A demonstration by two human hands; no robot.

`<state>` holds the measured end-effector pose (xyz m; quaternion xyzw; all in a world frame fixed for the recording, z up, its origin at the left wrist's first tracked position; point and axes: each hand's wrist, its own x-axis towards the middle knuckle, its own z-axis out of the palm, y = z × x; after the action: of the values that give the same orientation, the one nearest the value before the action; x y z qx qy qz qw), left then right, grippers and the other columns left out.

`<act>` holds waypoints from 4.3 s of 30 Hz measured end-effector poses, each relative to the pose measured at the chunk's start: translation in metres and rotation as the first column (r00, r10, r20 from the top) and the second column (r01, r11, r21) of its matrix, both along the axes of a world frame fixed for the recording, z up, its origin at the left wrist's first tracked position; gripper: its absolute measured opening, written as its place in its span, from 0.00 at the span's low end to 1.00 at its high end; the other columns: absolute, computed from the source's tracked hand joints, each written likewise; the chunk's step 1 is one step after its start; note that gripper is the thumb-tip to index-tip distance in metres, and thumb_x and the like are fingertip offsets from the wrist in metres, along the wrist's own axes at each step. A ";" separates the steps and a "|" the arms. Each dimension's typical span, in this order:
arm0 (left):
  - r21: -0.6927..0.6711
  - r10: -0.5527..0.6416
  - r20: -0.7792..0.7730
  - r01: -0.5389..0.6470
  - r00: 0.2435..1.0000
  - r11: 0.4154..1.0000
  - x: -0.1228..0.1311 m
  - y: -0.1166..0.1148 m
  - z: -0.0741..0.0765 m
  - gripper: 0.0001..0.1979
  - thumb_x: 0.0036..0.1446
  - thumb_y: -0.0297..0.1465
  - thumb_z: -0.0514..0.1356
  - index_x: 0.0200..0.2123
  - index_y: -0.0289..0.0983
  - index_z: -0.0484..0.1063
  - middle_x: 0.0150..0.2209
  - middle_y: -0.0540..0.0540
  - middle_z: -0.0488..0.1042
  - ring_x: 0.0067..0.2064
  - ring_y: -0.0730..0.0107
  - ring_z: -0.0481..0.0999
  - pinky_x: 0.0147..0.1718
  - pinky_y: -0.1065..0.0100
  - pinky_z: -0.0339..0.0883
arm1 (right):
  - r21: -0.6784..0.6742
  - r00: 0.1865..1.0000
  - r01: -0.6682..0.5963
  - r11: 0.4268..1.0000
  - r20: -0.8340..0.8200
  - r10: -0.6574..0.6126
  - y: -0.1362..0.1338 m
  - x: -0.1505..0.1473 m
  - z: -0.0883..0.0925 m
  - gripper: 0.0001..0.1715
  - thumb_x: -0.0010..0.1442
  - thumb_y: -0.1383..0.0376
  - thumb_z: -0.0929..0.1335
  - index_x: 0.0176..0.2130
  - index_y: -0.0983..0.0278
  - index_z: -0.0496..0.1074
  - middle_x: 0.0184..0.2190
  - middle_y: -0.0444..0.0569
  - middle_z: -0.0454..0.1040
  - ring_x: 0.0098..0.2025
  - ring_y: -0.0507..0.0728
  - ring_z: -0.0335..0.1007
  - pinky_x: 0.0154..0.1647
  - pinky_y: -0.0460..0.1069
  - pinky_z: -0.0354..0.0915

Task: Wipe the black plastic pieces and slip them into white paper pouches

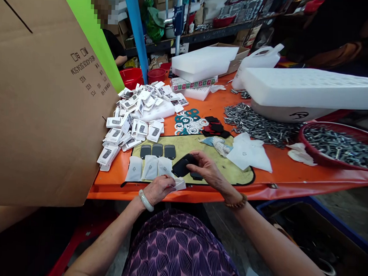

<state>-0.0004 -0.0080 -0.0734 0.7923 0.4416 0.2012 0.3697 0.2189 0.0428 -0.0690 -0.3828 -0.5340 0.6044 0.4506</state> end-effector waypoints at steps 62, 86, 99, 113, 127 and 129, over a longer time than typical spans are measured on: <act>-0.533 0.767 0.379 -0.556 0.517 0.638 0.026 0.010 -0.049 0.24 0.41 0.41 0.68 0.40 0.36 0.68 0.35 0.47 0.73 0.33 0.71 0.74 0.38 0.66 0.68 | 0.546 0.560 0.199 0.814 0.618 -0.552 0.029 0.015 -0.069 0.14 0.58 0.69 0.63 0.45 0.65 0.68 0.45 0.56 0.71 0.50 0.62 0.64 0.51 0.56 0.61; -0.389 0.557 0.417 -0.413 0.718 0.824 0.068 -0.004 0.012 0.25 0.43 0.38 0.69 0.46 0.38 0.70 0.49 0.41 0.72 0.51 0.60 0.70 0.52 0.59 0.62 | 0.013 0.907 0.211 0.977 0.370 -0.201 -0.026 0.062 -0.001 0.16 0.54 0.52 0.68 0.32 0.63 0.73 0.25 0.45 0.72 0.27 0.54 0.64 0.29 0.48 0.60; -0.810 0.739 0.390 -0.177 0.549 0.559 0.061 -0.002 0.019 0.27 0.28 0.46 0.74 0.24 0.34 0.67 0.21 0.55 0.66 0.22 0.81 0.62 0.22 0.75 0.59 | -0.242 0.989 0.108 0.964 0.125 -0.080 -0.041 0.023 0.008 0.22 0.46 0.49 0.74 0.30 0.64 0.70 0.24 0.42 0.66 0.25 0.49 0.56 0.26 0.46 0.53; -0.776 0.661 0.397 -0.153 0.637 0.612 0.061 -0.001 0.010 0.24 0.31 0.45 0.74 0.22 0.31 0.73 0.20 0.52 0.69 0.23 0.79 0.63 0.25 0.73 0.54 | -0.292 0.993 0.060 0.955 -0.076 -0.085 -0.057 0.011 0.000 0.23 0.45 0.48 0.75 0.24 0.64 0.70 0.28 0.45 0.67 0.29 0.51 0.59 0.29 0.45 0.58; -0.403 0.121 0.170 -0.043 0.978 0.914 0.043 0.000 -0.003 0.11 0.52 0.37 0.62 0.23 0.36 0.69 0.22 0.51 0.67 0.28 0.72 0.64 0.30 0.70 0.59 | -0.110 0.948 -0.052 0.993 0.308 0.084 -0.043 0.041 -0.051 0.18 0.54 0.52 0.70 0.33 0.63 0.70 0.26 0.43 0.68 0.26 0.51 0.63 0.29 0.47 0.62; -0.206 0.013 0.024 -0.008 1.000 0.978 0.039 0.005 -0.002 0.08 0.53 0.30 0.59 0.23 0.37 0.70 0.25 0.49 0.68 0.31 0.69 0.66 0.33 0.69 0.60 | 0.157 0.826 -0.040 0.987 0.561 -0.056 -0.017 0.050 -0.057 0.19 0.51 0.58 0.72 0.41 0.64 0.71 0.38 0.51 0.72 0.38 0.57 0.68 0.42 0.53 0.65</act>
<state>0.0391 -0.0027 -0.0756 0.7448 0.4595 0.1663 0.4543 0.2693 0.0257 -0.1265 -0.5083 -0.6887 0.4172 0.3053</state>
